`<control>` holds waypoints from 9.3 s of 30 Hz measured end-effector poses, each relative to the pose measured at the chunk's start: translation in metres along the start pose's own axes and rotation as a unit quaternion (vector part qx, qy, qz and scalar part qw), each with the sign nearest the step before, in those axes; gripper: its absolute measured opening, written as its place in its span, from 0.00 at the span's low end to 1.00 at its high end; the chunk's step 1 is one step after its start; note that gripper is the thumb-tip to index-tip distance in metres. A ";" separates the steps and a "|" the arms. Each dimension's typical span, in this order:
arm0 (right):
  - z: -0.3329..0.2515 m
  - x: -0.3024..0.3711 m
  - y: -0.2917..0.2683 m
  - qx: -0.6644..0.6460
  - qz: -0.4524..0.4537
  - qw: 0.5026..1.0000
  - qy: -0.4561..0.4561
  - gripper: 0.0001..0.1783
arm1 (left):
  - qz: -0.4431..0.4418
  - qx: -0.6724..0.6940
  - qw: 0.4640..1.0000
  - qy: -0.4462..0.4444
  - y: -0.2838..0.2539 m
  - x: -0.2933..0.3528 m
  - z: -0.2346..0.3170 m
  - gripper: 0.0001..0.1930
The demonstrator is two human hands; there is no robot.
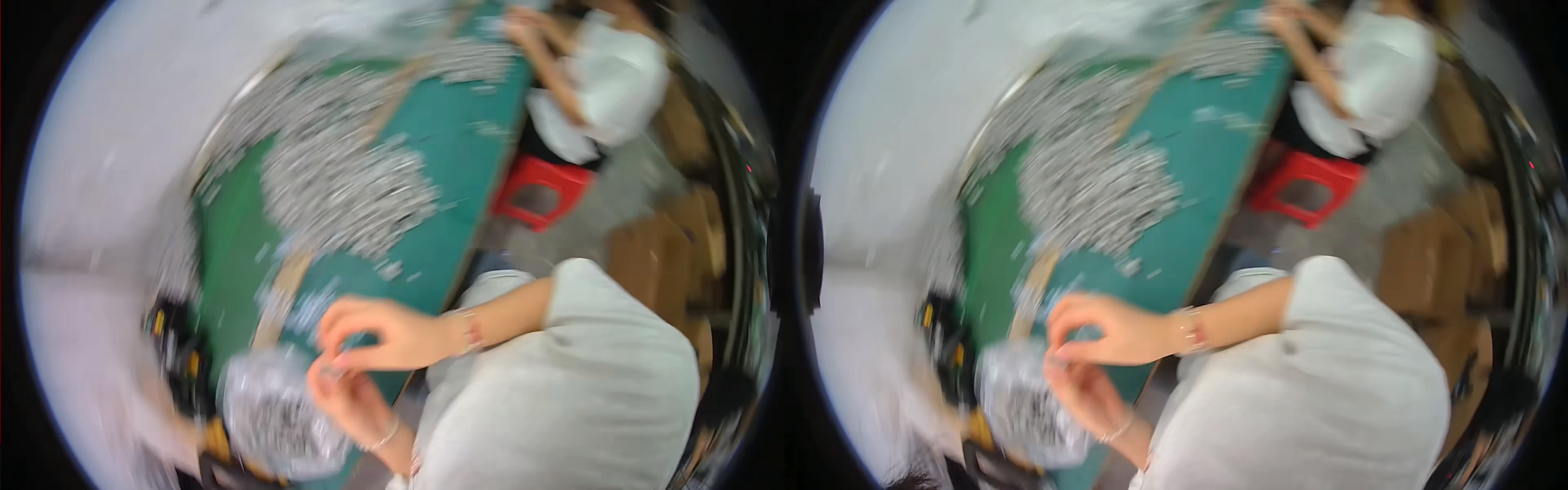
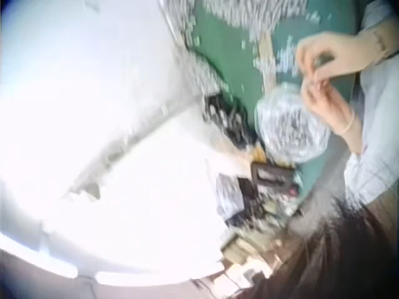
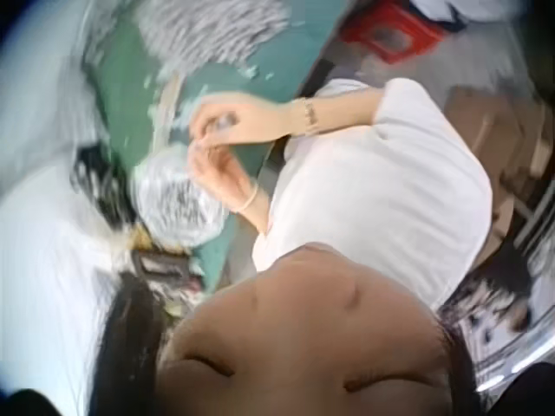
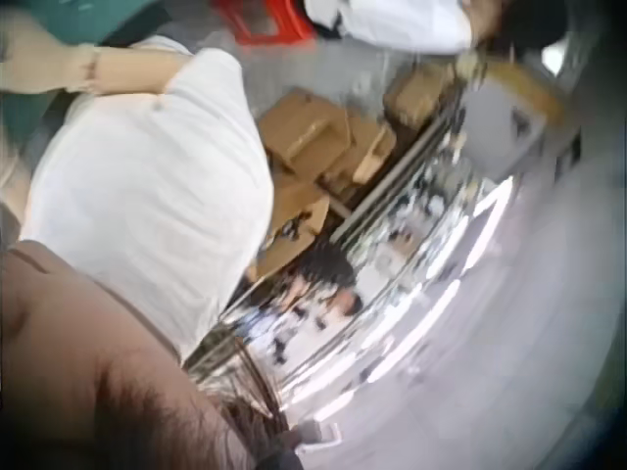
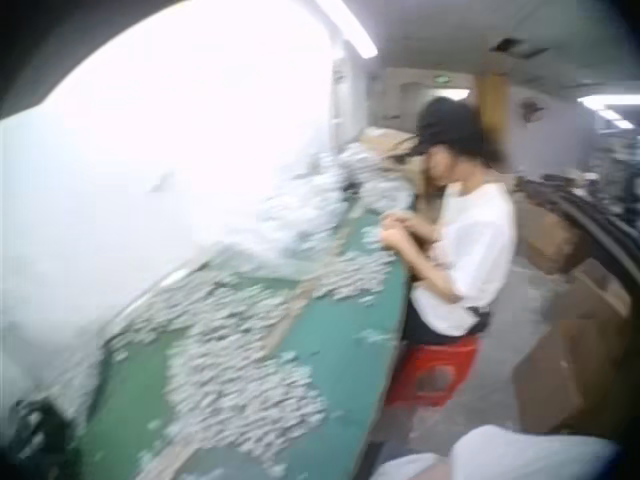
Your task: Assembling small plastic components and rubber seals onto a grey component base.
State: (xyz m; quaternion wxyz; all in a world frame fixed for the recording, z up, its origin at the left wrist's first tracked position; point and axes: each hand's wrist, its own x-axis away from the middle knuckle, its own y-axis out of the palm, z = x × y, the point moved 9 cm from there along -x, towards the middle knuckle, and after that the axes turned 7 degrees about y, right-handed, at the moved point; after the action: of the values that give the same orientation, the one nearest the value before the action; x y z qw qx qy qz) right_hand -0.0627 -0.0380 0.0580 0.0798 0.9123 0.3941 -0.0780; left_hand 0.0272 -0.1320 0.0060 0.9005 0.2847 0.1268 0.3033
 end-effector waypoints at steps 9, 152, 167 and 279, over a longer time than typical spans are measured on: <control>0.006 -0.008 0.070 -0.100 -0.128 0.980 0.115 0.06 | 0.084 0.181 0.979 -0.045 -0.026 0.043 0.023 0.11; 0.043 -0.009 0.025 -0.178 -0.176 0.926 0.282 0.05 | -0.075 -0.511 0.804 0.296 0.036 0.014 0.061 0.17; 0.043 0.009 0.071 -0.290 -0.205 0.884 0.305 0.09 | -0.019 -0.538 0.759 0.366 0.018 0.035 0.088 0.16; 0.037 0.002 -0.070 -0.077 0.006 0.996 0.034 0.05 | -0.033 -0.474 0.862 0.176 0.059 -0.015 -0.012 0.04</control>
State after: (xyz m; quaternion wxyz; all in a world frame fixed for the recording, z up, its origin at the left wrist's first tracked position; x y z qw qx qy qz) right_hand -0.1149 0.0031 0.0156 0.1373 0.9079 0.3958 -0.0157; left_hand -0.0170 -0.0974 0.0319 0.8990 -0.2390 0.1339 0.3416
